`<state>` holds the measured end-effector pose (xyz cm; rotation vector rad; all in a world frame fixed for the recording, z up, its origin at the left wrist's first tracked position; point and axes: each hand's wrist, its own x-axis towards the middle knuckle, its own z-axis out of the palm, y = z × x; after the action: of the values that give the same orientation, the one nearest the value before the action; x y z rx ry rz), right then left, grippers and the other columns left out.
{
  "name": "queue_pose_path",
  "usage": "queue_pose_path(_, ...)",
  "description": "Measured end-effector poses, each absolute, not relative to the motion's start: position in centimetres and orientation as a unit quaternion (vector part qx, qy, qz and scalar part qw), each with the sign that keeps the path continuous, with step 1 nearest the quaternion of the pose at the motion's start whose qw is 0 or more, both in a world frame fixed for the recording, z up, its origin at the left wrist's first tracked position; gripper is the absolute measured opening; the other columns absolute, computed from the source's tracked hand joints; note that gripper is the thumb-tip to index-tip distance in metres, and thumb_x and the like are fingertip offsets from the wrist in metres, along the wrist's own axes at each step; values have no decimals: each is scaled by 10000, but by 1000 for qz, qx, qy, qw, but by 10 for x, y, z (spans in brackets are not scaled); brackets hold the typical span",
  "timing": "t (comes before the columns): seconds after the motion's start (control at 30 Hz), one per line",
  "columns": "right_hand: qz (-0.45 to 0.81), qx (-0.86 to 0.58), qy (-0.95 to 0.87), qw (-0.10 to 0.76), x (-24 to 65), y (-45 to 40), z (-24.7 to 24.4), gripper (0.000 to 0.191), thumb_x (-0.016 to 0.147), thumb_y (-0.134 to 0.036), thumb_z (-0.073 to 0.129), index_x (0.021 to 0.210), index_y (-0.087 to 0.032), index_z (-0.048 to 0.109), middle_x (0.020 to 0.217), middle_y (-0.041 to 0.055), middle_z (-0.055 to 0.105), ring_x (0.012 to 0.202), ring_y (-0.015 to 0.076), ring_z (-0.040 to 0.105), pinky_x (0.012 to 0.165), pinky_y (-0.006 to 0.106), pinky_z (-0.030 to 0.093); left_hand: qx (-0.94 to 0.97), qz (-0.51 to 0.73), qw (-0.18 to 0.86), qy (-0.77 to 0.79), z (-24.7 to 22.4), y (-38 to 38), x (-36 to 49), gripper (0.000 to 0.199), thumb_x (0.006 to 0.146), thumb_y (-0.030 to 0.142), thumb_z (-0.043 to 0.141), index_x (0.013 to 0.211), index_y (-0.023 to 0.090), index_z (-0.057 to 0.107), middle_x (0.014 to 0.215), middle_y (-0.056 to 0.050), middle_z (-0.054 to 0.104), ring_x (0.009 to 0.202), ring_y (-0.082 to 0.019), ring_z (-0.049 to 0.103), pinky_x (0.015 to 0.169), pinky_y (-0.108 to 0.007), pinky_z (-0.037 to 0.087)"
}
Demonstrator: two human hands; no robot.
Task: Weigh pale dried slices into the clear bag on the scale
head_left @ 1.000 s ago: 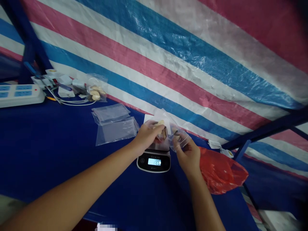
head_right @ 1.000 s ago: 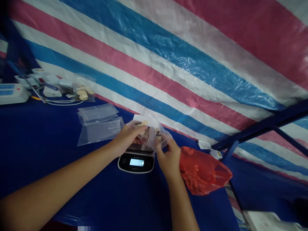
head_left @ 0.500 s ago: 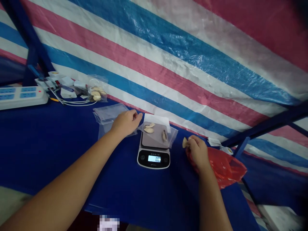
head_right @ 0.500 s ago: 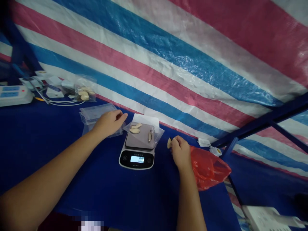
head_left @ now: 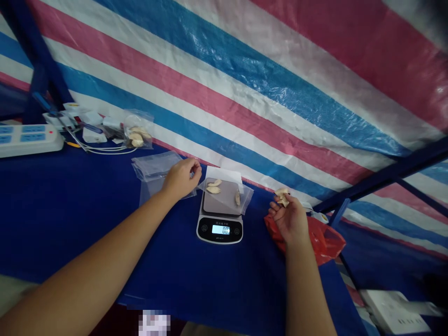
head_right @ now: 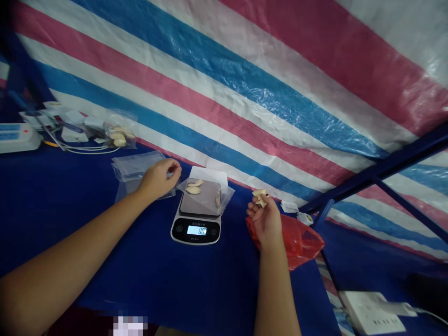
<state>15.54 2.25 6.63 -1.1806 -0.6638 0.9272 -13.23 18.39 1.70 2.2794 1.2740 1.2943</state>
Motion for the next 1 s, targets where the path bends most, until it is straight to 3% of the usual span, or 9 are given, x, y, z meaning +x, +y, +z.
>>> queue_pose_path(0.1,420,-582,-260,646,149,25,59,289,734,-468,729,731,-217,587,559,-44,544,447,111,506,393,224,398,773,461,99,425,20,181,-131,132,908,256,480,894,196,598,865,-58,654,859,-208,593,807,-337,445)
queue_pose_path(0.23,405,-666,-346,522,145,23,52,237,758,-412,602,665,-194,615,495,2,561,409,135,513,367,230,349,799,476,90,357,31,165,-121,166,944,276,470,958,186,608,955,-76,675,969,-220,598,909,-369,454)
queue_pose_path(0.37,392,-676,-413,468,143,24,47,149,671,-333,534,676,-207,613,469,-26,547,346,110,423,332,216,281,866,419,123,242,40,140,-103,246,972,279,445,1116,184,620,1136,-92,686,1114,-238,597,979,-413,436)
queue_pose_path(0.43,372,-678,-456,441,141,26,45,181,708,-339,529,727,-205,650,463,-30,555,343,112,421,334,216,286,895,379,140,191,41,129,-94,296,978,258,426,1202,197,610,1229,-93,671,1185,-241,583,1029,-432,419)
queue_pose_path(0.53,338,-673,-504,423,135,29,42,301,841,-466,557,851,-201,698,441,-37,553,336,115,412,344,222,284,917,331,151,161,36,120,-84,338,979,226,401,1238,205,617,1298,-92,659,1256,-246,565,1099,-460,384)
queue_pose_path(0.63,309,-689,-514,406,127,33,38,395,842,-579,624,893,-198,714,429,-39,552,327,111,400,345,229,272,926,295,155,177,30,117,-79,354,978,230,400,1236,189,640,1313,-108,661,1273,-267,562,1151,-516,333)
queue_pose_path(0.87,330,-697,-480,418,123,41,29,386,758,-447,606,993,-164,724,423,-54,539,324,127,433,329,233,314,921,282,202,176,24,119,-78,382,957,204,405,1222,227,679,1274,-92,697,1211,-260,603,1165,-579,275)
queue_pose_path(1.0,351,-697,-495,382,127,41,26,340,758,-402,624,1010,-182,684,436,-65,548,335,123,453,333,212,332,925,273,194,179,25,118,-79,404,967,229,410,1270,267,675,1308,-82,682,1209,-270,585,1132,-571,291)
